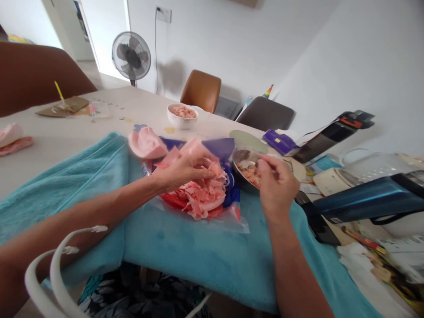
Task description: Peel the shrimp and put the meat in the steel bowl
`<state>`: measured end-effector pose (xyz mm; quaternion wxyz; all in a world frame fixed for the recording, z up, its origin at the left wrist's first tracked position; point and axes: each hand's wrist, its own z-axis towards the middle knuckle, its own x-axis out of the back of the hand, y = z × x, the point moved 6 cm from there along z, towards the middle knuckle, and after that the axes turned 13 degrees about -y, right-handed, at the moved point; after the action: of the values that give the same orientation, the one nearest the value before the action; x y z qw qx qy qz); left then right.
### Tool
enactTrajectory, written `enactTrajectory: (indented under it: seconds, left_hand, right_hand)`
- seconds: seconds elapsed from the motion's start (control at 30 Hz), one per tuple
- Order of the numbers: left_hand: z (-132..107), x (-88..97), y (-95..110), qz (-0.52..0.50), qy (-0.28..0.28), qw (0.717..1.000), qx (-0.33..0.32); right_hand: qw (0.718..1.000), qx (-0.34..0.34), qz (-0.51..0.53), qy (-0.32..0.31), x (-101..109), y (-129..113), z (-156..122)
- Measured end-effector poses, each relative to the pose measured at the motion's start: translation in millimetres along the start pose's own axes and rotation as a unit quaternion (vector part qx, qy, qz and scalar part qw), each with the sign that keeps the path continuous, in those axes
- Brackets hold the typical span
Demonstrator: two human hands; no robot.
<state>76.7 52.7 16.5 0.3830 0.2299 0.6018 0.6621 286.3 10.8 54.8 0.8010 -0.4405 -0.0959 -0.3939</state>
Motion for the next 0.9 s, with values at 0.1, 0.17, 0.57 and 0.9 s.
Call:
enactTrajectory:
  seconds: [0.1, 0.17, 0.57, 0.9]
  left_hand:
    - [0.7, -3.0, -0.2, 0.007, -0.03, 0.999, -0.011]
    - [1.4, -3.8, -2.6, -0.003, -0.047, 0.999, -0.012]
    - [3.0, -0.4, -10.1, -0.067, -0.06, 0.996, 0.012]
    - [-1.5, -7.7, -17.1, -0.21, -0.091, 0.97, 0.079]
  right_hand:
    - [0.97, -0.053, 0.173, -0.162, -34.8, -16.2, -16.4]
    - [0.936, -0.079, 0.252, -0.234, -51.7, -23.3, -26.3]
    - [0.875, -0.165, 0.37, -0.265, -65.3, -13.3, -33.2]
    - [0.805, -0.192, 0.487, -0.278, -70.6, -34.2, -43.5]
